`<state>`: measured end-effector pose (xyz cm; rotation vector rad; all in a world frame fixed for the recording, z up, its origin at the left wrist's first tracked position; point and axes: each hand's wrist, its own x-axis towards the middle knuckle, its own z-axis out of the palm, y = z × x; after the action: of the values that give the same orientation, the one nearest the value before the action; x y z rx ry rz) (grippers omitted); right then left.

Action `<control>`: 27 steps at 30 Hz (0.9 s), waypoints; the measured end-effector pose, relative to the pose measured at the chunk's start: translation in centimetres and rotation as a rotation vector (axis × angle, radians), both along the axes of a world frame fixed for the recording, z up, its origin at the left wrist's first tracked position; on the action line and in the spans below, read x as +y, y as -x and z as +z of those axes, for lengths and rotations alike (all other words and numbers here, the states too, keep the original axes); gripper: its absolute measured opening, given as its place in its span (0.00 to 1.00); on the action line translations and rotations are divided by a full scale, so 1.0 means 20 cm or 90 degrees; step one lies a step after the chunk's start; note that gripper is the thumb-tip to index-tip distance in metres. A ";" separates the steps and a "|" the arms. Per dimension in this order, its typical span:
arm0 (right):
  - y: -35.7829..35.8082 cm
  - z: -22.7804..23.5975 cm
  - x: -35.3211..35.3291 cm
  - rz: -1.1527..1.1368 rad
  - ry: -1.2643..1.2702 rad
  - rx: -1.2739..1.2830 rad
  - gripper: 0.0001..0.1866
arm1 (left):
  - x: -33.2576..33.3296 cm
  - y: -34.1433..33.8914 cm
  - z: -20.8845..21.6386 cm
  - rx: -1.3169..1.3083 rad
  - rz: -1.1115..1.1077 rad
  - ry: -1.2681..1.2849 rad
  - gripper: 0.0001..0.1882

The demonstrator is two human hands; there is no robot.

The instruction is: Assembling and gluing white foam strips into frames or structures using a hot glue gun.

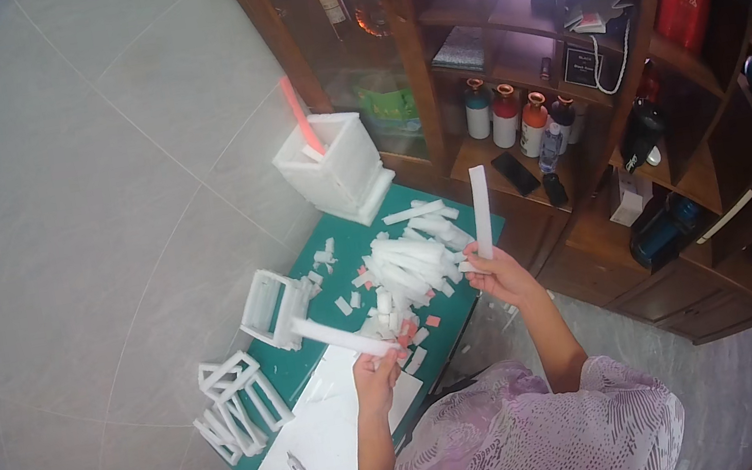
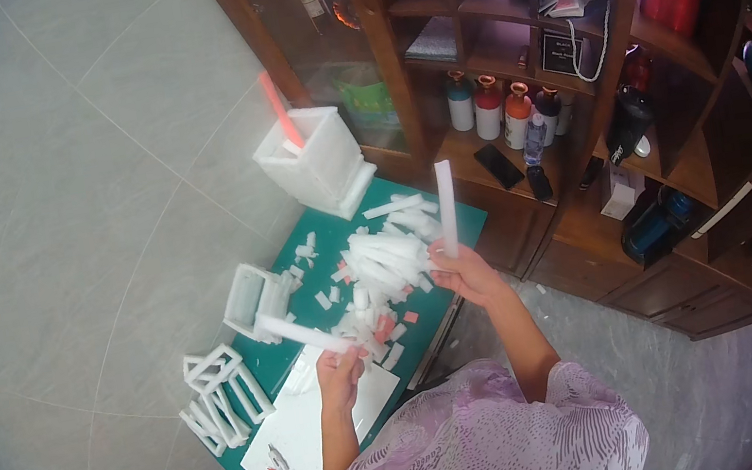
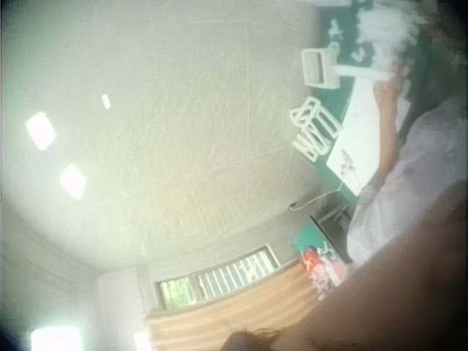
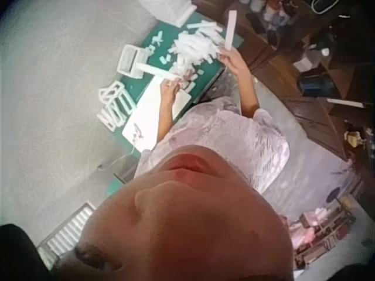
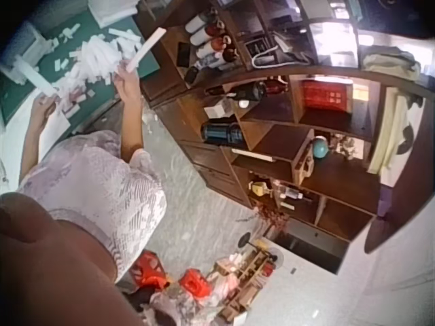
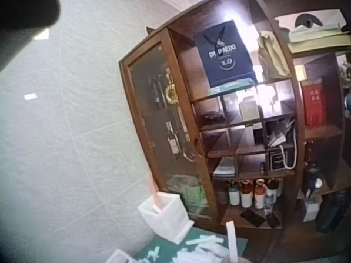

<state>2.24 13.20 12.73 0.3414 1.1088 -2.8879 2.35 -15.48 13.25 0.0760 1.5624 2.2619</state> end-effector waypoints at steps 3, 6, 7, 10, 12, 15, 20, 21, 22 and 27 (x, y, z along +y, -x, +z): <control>-0.01 -0.01 0.01 0.014 -0.016 -0.004 0.09 | 0.04 0.02 -0.01 -0.029 -0.026 0.038 0.06; -0.04 -0.03 0.08 0.016 -0.045 -0.005 0.09 | 0.04 0.04 -0.06 -0.058 -0.060 0.038 0.06; -0.05 -0.03 0.09 -0.013 -0.049 -0.022 0.09 | 0.03 0.04 -0.07 -0.076 -0.069 0.028 0.07; -0.11 -0.04 0.12 -0.063 -0.048 -0.044 0.07 | 0.03 0.05 -0.15 -0.102 -0.095 0.012 0.08; -0.14 -0.06 0.13 -0.057 -0.039 -0.036 0.08 | 0.05 0.05 -0.18 -0.118 -0.105 -0.001 0.07; -0.17 -0.09 0.11 -0.062 -0.025 -0.052 0.08 | 0.08 0.07 -0.23 -0.148 -0.125 -0.021 0.08; -0.20 -0.13 0.12 -0.068 -0.037 -0.077 0.08 | 0.13 0.16 -0.37 -0.217 -0.126 0.020 0.08; -0.20 -0.12 0.12 -0.079 -0.043 -0.067 0.07 | 0.12 0.21 -0.43 -0.216 -0.134 0.031 0.09; -0.21 -0.11 0.12 -0.090 -0.056 -0.067 0.07 | 0.11 0.24 -0.47 -0.217 -0.147 0.043 0.09; -0.22 -0.10 0.13 -0.103 -0.070 -0.064 0.07 | 0.15 0.43 -0.34 -0.170 -0.176 0.055 0.10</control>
<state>6.61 15.81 10.80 0.6002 1.2813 -2.9132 -6.25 -12.46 6.54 -0.0318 1.4105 1.9040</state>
